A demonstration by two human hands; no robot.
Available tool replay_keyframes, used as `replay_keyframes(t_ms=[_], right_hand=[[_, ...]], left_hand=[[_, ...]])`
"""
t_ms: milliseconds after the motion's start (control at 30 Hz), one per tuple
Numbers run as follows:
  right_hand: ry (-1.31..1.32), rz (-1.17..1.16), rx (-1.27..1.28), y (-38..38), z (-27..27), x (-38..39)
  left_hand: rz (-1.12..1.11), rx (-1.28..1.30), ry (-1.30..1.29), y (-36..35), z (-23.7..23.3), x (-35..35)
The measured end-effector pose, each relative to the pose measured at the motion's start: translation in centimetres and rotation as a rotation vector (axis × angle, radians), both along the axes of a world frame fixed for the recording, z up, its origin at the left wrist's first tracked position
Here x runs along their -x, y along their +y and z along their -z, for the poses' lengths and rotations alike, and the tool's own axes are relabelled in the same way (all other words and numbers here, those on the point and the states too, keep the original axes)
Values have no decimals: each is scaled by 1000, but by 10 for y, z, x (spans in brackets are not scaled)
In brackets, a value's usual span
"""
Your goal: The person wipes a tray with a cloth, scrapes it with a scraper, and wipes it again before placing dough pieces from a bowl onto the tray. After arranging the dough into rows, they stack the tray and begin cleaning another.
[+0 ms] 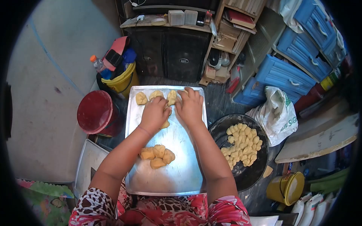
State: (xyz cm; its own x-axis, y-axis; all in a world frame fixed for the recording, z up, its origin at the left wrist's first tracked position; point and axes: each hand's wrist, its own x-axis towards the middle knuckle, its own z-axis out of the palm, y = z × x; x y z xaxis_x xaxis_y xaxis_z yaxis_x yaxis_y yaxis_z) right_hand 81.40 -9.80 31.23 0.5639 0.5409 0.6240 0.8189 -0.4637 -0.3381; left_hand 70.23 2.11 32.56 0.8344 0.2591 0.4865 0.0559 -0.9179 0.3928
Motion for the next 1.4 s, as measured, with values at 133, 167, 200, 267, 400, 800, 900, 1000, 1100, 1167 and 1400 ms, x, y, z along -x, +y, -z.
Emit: replay_keyframes(t_ms=[133,167,200,267,400,800,900,1000,1100,1167,1400], right_hand=[[68,-127,178,13,4,2],[183,-153,195,17,7,-1],[179,-156,190,18,9,-3],[161,-142,233,18,12,-4],[135,-103,222,16,20,-2],[438,-311,172,6,6,42],[697,-234,91,12,-5,47],[897,-227,-243,23,-23,66],[728,-285,-63,22,-16,75],[296,-236,201,16,-15,82],[626,-175,156,-2,-7,64]], left_hand=[[136,142,192,6,-1,30],[118,199,212,7,-4,33],[115,194,208,11,-6,32],[-36,108,22,23,-5,27],[-104,-194,79,53,6,3],[-331,-64,-48,57,11,21],[-288,31,-74,66,15,28],[-227,185,-142,58,5,43],[-150,606,51,46,-7,58],[-102,403,57,43,0,65],[21,235,108,58,-2,63]])
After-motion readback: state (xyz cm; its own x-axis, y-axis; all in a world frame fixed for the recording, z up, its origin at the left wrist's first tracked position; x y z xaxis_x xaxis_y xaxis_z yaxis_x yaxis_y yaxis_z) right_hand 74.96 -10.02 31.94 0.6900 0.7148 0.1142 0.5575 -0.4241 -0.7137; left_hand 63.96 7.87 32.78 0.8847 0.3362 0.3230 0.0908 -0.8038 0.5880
